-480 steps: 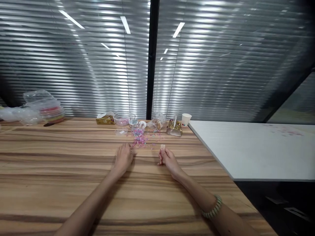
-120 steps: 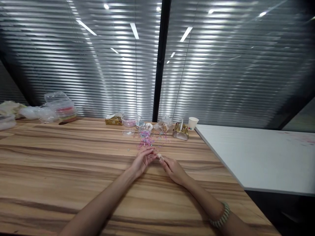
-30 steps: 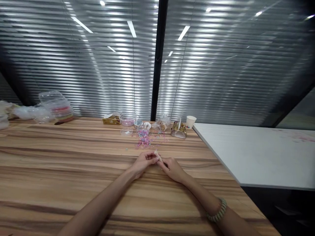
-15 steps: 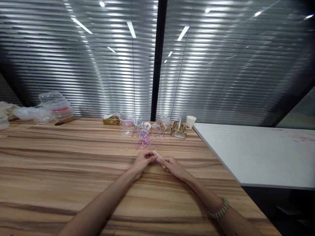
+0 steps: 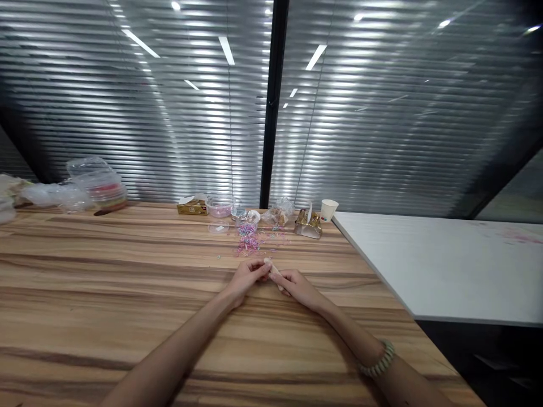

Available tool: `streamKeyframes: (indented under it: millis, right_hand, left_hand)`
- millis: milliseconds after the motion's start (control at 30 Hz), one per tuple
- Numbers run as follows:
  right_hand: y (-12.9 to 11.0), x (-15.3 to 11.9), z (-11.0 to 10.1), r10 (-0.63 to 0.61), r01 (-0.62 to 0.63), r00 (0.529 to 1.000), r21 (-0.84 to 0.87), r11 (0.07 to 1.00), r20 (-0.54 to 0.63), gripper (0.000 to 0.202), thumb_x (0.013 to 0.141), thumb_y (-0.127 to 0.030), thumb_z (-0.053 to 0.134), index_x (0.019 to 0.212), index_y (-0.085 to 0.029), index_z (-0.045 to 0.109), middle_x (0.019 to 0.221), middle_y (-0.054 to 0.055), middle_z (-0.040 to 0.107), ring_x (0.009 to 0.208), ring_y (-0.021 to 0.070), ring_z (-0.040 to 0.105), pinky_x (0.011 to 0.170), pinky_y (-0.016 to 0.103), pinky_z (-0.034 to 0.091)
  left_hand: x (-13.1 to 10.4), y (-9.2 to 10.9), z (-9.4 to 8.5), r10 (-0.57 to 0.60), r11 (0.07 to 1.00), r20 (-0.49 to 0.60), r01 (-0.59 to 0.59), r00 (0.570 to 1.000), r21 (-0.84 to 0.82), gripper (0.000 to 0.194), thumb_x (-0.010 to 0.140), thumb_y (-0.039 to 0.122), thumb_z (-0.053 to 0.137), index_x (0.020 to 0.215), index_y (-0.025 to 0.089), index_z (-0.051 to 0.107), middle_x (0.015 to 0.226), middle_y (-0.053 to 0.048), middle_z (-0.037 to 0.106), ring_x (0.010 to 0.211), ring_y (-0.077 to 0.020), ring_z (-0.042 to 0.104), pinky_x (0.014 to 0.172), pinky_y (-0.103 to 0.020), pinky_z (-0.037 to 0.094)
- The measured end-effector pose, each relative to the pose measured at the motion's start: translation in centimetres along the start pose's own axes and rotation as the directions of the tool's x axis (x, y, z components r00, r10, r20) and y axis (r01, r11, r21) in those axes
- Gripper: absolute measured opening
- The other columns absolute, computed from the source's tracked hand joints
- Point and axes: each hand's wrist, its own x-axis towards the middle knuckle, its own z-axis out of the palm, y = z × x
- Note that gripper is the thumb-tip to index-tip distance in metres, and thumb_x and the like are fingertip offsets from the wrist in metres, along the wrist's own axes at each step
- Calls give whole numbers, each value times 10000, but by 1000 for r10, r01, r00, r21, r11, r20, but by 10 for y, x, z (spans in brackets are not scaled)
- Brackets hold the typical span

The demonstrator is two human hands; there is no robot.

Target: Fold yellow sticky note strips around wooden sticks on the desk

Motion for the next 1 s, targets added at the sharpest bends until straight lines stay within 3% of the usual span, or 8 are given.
streamKeyframes:
  millis: [333,600,767,1000]
  right_hand:
    - [0,-1,1,-53,51,999,-114,992,-13,487,833,-545,346,535,-164,405,477,-49,333,458,76,293,455,207,225]
    - [1,0,5,-189,142,974,-321,936,-121,440,845,-439,386,507,-160,430,479,-34,379,483,89,338,483,217,232]
    - [3,0,4,-240,182,963,-367,912,-120,433,859,-404,381,506,-159,435,477,-37,379,479,86,340,483,212,231]
    - [4,-1,5,-278,218,955,-392,894,-103,416,871,-381,385,551,-154,521,510,-21,497,492,95,411,500,207,274]
  left_hand:
    - [1,-3,0,-10,997,16,11,1000,-72,249,666,364,669,672,119,623,637,-15,570,612,-110,478,613,-221,339]
    - [-2,-1,3,-88,960,63,102,994,-261,216,603,283,736,704,130,622,704,-12,582,680,-113,524,675,-231,380]
    - [-3,1,3,-76,955,95,100,993,-278,222,598,262,741,718,125,615,719,-20,586,700,-119,534,705,-239,389]
    - [-2,-1,3,-84,952,123,116,989,-284,210,608,248,733,738,125,623,739,-23,597,717,-120,543,710,-238,395]
